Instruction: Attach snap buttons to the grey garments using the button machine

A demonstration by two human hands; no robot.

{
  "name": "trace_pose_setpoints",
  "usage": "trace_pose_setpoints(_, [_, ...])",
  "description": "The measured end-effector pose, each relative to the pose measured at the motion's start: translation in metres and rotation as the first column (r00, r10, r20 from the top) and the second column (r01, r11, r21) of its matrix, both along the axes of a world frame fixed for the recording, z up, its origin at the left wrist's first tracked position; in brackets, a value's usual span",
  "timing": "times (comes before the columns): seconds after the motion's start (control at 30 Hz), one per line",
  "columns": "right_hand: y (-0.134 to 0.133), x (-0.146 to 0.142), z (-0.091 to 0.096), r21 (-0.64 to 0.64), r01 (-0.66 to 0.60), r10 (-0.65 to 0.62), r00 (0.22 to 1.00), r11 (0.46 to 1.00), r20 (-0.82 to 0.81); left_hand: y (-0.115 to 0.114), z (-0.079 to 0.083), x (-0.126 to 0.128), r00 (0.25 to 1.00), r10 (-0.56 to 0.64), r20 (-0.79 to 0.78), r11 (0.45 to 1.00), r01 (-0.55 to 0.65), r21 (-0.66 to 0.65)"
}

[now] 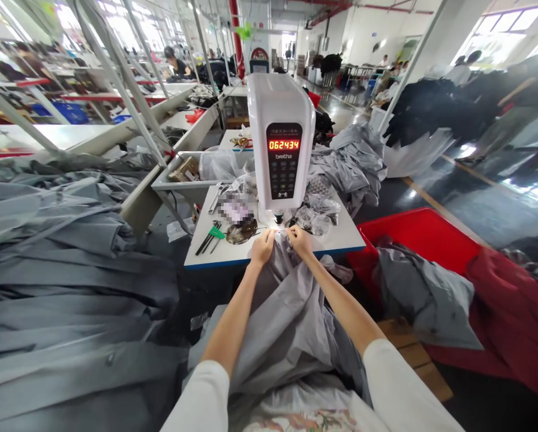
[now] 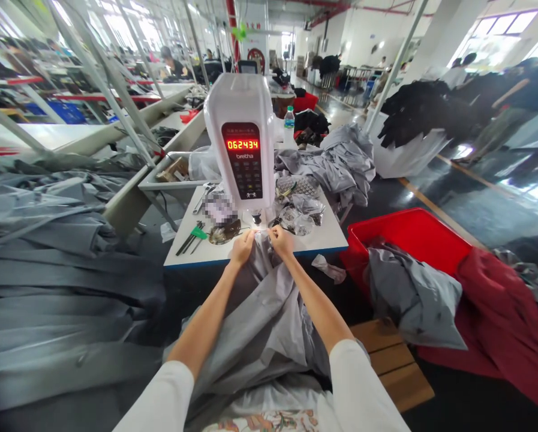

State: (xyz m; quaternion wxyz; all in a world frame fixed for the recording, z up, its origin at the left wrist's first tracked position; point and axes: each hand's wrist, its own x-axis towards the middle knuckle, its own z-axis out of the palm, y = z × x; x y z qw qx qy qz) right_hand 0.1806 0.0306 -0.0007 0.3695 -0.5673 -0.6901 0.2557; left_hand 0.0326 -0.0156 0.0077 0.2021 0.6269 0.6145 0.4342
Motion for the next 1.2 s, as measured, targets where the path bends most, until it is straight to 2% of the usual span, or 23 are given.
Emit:
trace_pose_setpoints(0.33, [0.001, 0.0, -0.002, 0.011, -0.009, 0.009, 1.0, 1.0, -0.008, 0.006, -0.011, -0.001, 0.998, 0.067, 0.024, 0.998, -0.066, -0.005])
trace_pose_setpoints(0.97, [-0.002, -0.001, -0.003, 0.009, 0.009, -0.009, 1.0, 1.0, -0.006, 0.003, -0.007, 0.002, 0.995, 0.098, 0.023, 0.994, -0.097, -0.042])
trace_pose_setpoints(1.03, [-0.003, 0.0, -0.002, 0.001, 0.017, -0.017, 0.999, 1.0, -0.033, 0.005, -0.006, 0.001, 0.993, 0.093, 0.072, 0.995, -0.089, -0.054])
trace_pose_setpoints(1.2, [0.003, 0.001, 0.01, 0.016, -0.016, 0.019, 0.969, 1.0, -0.245, 0.013, 0.001, -0.005, 0.933, 0.043, 0.357, 0.995, -0.008, -0.097])
